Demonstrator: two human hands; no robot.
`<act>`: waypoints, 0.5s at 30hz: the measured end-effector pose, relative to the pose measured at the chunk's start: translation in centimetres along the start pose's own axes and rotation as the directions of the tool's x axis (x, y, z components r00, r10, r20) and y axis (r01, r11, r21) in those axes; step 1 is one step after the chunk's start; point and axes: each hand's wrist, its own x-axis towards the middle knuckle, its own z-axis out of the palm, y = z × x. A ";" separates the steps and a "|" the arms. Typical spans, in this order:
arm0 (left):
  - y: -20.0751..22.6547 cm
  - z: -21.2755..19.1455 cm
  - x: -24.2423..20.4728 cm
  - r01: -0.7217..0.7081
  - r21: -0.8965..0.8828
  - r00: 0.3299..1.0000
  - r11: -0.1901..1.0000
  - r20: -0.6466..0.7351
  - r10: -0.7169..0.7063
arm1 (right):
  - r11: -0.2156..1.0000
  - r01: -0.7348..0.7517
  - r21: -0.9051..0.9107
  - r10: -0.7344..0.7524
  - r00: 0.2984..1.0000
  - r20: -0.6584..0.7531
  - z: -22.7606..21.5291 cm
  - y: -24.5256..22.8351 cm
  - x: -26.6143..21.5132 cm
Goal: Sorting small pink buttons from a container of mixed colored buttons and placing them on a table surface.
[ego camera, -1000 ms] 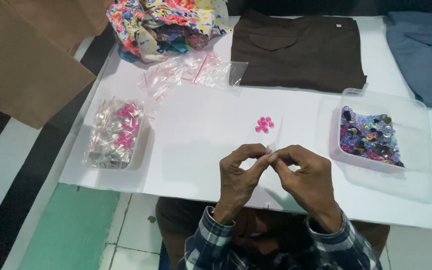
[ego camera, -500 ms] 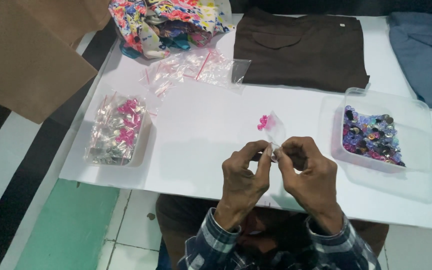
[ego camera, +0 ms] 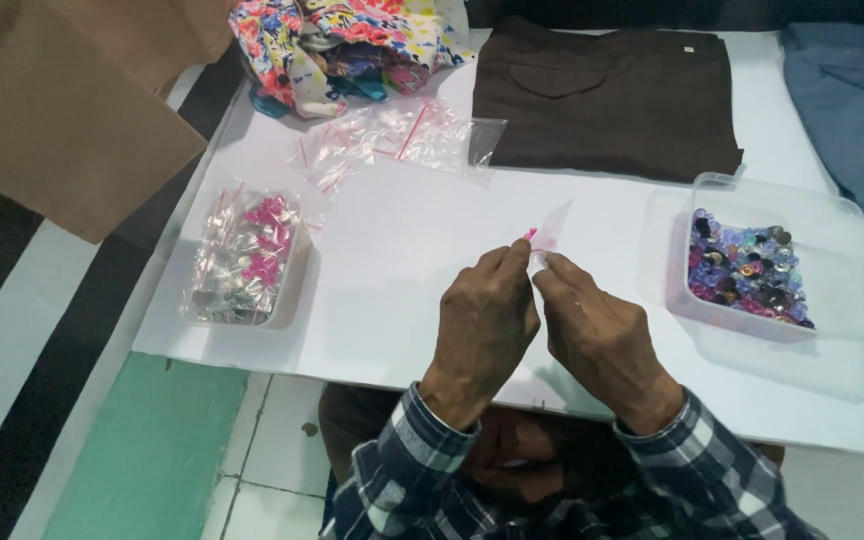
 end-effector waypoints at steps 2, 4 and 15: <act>-1.4 0.5 0.1 -0.040 0.065 0.999 0.997 0.036 0.038 | 0.995 0.063 -0.078 -0.061 0.998 0.027 0.7 1.4 -0.4; -2.3 0.6 0.3 -0.077 0.127 0.995 0.989 0.077 0.068 | 0.980 0.127 -0.151 -0.119 0.991 0.064 0.7 2.3 -0.1; -2.1 -1.5 4.1 -0.089 0.201 0.927 0.976 0.374 0.007 | 0.986 0.164 0.018 -0.153 0.873 0.463 -3.4 3.5 6.3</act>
